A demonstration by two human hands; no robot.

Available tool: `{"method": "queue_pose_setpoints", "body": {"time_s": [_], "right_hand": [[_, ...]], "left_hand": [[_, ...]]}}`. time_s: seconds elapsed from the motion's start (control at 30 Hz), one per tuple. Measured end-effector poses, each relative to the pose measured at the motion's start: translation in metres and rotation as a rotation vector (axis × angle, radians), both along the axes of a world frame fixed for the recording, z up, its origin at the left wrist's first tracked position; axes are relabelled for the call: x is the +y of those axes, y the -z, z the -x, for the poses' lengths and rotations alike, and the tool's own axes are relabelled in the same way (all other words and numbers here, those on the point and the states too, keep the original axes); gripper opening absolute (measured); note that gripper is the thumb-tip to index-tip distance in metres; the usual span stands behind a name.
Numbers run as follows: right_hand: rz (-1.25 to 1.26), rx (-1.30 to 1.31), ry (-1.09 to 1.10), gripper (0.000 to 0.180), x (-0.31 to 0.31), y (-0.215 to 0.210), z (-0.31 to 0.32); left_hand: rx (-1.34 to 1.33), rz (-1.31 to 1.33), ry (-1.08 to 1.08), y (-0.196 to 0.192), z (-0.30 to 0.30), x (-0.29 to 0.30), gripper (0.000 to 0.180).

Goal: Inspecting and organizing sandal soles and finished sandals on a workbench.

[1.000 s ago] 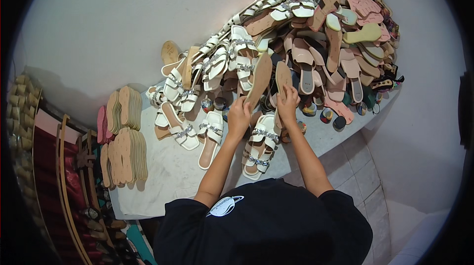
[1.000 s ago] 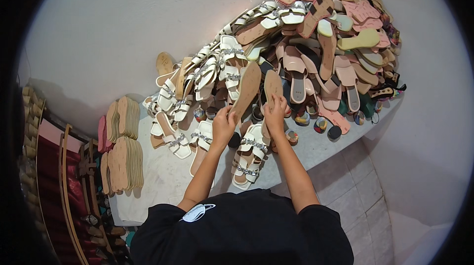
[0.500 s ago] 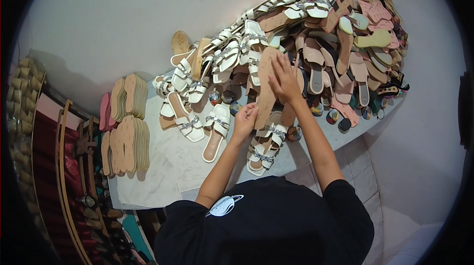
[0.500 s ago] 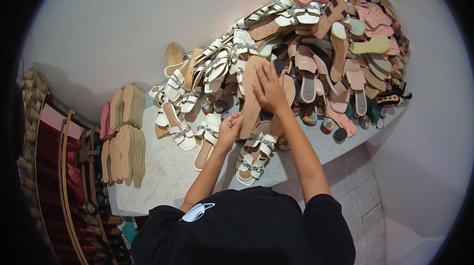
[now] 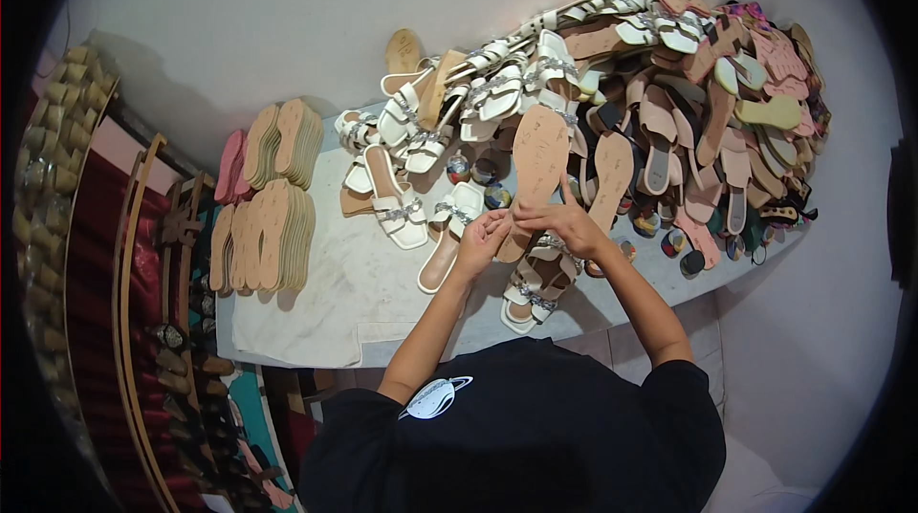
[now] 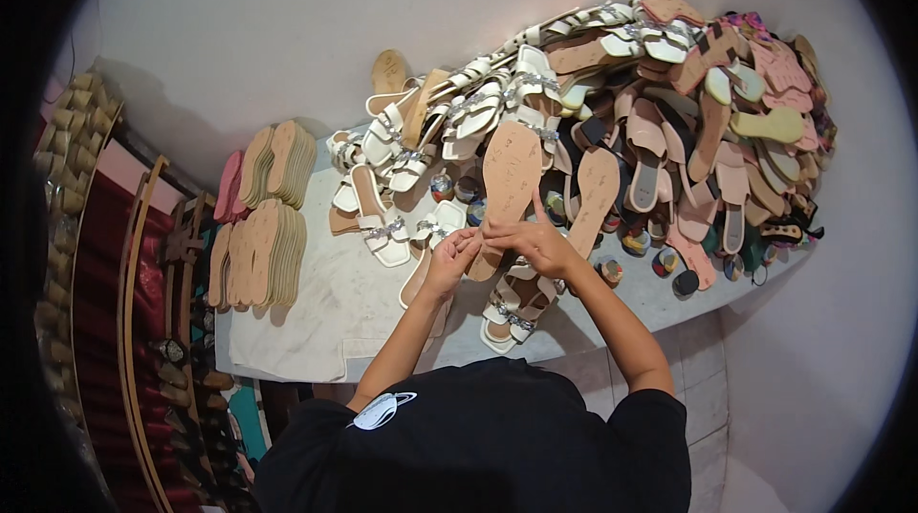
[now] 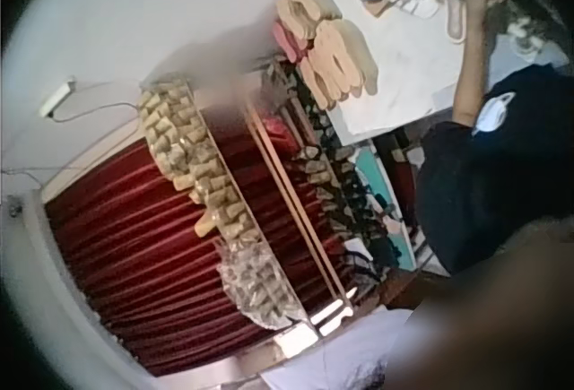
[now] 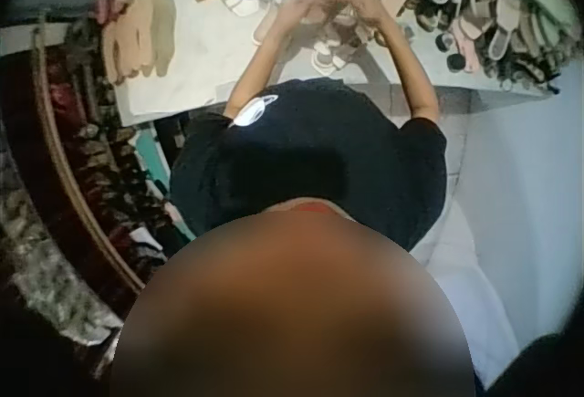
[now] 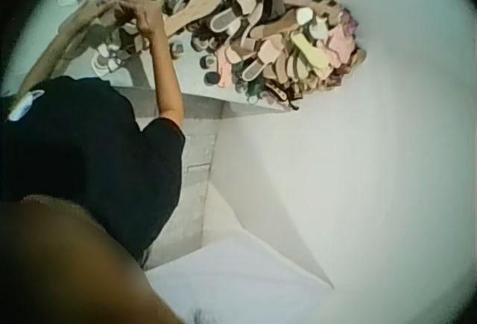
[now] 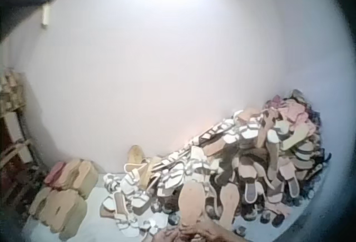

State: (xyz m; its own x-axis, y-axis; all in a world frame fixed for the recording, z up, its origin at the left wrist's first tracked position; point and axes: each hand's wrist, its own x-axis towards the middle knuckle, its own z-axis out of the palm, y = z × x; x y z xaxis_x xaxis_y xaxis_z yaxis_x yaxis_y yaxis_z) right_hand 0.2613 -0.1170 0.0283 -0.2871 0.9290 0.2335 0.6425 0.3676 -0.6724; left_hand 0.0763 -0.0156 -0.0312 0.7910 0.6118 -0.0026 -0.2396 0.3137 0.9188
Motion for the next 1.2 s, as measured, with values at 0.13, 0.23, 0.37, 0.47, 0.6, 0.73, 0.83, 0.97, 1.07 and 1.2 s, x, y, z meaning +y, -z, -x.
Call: {"method": "queue_pose_setpoints", "body": {"time_s": [0.13, 0.23, 0.37, 0.47, 0.6, 0.73, 0.83, 0.97, 1.07, 1.2], "right_hand": [[-0.380, 0.185, 0.189, 0.045, 0.029, 0.001, -0.016], [-0.416, -0.085, 0.439, 0.046, 0.051, -0.024, 0.004], [-0.374, -0.634, 0.409, 0.063, 0.055, -0.003, 0.034], [-0.348, -0.600, 0.369, 0.067, 0.040, 0.014, 0.064], [-0.301, -0.530, 0.303, 0.069, 0.023, 0.031, 0.094], [-0.275, -0.479, 0.261, 0.068, 0.016, 0.047, 0.112], [-0.288, -0.423, 0.207, 0.060, 0.016, 0.045, 0.125], [-0.321, -0.328, -0.053, 0.036, 0.023, 0.041, 0.133], [-0.301, 0.162, -0.182, 0.028, 0.035, 0.033, 0.150], [-0.433, 0.027, 0.267, 0.041, 0.065, 0.012, 0.198]], "left_hand": [[0.024, 0.011, 0.006, -0.010, 0.011, -0.001, 0.032], [-0.049, 0.025, 0.007, -0.015, 0.018, -0.001, 0.032], [-0.120, 0.123, -0.071, -0.014, 0.023, 0.001, 0.030], [-0.151, 0.234, -0.108, -0.011, 0.030, 0.006, 0.029], [-0.149, 0.362, -0.136, -0.015, 0.039, 0.009, 0.028], [-0.157, 0.389, -0.169, -0.016, 0.052, 0.016, 0.030], [-0.170, 0.390, -0.170, -0.007, 0.066, 0.029, 0.029], [-0.180, 0.333, -0.247, -0.008, 0.086, 0.040, 0.028], [-0.164, 0.336, -0.267, -0.017, 0.109, 0.047, 0.027], [-0.143, 0.326, -0.257, -0.021, 0.145, 0.056, 0.026]]}}
